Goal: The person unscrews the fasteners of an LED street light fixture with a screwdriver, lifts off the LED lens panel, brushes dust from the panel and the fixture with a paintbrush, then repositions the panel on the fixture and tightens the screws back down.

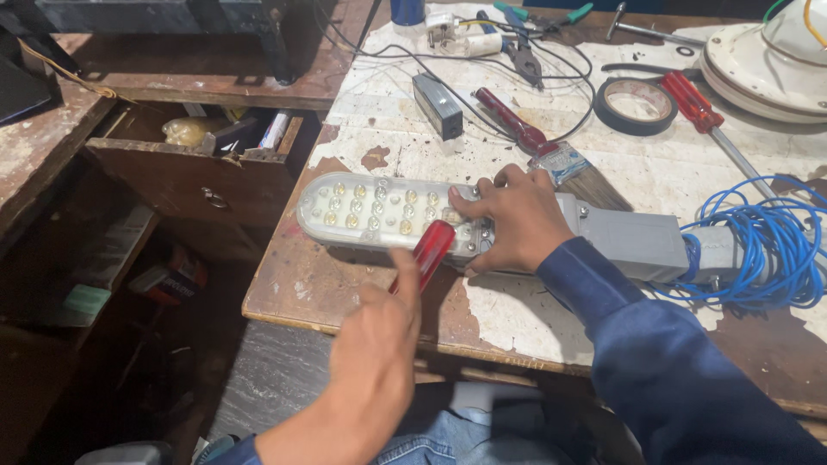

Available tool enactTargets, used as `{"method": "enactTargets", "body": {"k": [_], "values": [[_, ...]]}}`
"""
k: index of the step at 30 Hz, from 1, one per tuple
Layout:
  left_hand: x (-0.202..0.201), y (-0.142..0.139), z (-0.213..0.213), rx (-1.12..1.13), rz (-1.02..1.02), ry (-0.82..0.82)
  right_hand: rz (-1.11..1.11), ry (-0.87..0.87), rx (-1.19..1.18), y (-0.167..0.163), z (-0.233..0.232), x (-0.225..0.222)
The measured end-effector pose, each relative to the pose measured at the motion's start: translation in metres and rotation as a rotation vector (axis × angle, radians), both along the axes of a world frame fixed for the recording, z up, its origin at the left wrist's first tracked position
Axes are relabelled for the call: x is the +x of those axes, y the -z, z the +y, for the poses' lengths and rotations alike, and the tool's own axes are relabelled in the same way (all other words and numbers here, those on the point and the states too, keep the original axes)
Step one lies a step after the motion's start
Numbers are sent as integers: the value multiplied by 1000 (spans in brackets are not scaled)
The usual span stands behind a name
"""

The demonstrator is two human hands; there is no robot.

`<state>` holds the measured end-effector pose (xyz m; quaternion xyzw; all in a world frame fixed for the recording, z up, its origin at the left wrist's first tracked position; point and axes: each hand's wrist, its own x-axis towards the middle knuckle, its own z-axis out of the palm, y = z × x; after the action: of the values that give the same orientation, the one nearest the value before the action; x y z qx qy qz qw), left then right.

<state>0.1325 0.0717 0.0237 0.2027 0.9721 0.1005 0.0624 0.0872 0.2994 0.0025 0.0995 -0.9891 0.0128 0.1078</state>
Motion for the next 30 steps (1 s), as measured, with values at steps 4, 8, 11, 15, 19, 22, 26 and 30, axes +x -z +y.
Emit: {"method": "enactTargets", "body": {"k": [4, 8, 11, 15, 19, 22, 26, 30], "values": [[-3, -2, -1, 32, 44, 258, -51, 44, -15, 1, 2, -1], [-4, -2, 0, 159, 101, 268, 23, 20, -21, 2, 4, -1], [-5, -3, 0, 503, 219, 180, -61, 90, -10, 5, 5, -1], [-5, -5, -1, 240, 85, 183, 7, 32, -24, 7, 8, 0], [-5, -8, -6, -102, 54, 199, 91, -17, -15, 7, 7, 1], [-5, -13, -10, 76, 124, 325, 43, -11, -14, 7, 4, 3], [-7, -20, -16, 176, 61, 182, 29, 6, -4, 7, 5, 3], [-10, -29, -20, 368, 126, 104, 62, -7, -2, 7, 5, 3]]}}
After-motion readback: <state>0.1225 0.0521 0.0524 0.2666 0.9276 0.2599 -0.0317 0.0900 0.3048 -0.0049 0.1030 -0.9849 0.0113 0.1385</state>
